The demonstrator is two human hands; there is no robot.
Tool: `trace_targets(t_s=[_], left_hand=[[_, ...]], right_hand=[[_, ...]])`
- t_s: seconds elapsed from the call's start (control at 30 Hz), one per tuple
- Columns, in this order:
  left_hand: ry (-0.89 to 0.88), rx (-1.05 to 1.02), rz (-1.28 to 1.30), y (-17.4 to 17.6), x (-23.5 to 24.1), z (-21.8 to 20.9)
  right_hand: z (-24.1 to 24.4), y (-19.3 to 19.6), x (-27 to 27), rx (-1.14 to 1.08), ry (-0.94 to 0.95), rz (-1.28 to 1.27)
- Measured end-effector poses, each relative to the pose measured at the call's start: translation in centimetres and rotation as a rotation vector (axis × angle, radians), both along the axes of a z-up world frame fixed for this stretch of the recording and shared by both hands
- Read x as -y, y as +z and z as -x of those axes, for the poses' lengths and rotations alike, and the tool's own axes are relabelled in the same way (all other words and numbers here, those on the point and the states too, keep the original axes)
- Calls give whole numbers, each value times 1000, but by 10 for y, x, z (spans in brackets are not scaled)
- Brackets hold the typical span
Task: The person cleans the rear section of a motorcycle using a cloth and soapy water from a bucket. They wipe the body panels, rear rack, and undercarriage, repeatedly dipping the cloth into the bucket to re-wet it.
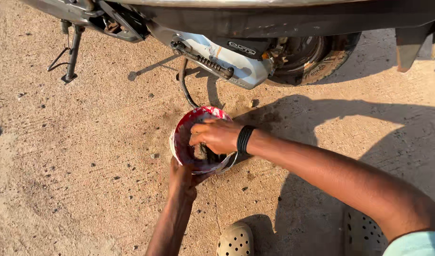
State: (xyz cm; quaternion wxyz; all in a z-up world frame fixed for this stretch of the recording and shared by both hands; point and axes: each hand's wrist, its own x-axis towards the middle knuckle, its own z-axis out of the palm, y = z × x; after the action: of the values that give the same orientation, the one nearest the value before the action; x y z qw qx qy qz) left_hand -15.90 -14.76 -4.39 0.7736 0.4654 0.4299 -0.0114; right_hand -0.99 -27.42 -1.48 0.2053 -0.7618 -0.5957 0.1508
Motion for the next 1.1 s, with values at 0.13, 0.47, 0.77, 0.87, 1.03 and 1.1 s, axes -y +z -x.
trace_targets(t_s=[0.13,0.47,0.77,0.87,1.03,1.1], left_hand=[[-69,130,54,-4,50,-8],[-110,70,41,-28,122,-42],[-356,54,-743,23,117,-33],[-447,137,-1220,75,133,-37],[-1231,418,-1533,109,181,-69],[-1612,416,-1562,102,199,-73]], right_hand=[[8,-57,49,65,-188,492],[-56,-179,133,-227,-479,479],[-100,-138,200,-1332,-773,-127],[-104,-81,234,-1619,-594,-651],[-133,-35,272,-1354,-423,-1716],[-173,-50,264,-789,-976,-2019]])
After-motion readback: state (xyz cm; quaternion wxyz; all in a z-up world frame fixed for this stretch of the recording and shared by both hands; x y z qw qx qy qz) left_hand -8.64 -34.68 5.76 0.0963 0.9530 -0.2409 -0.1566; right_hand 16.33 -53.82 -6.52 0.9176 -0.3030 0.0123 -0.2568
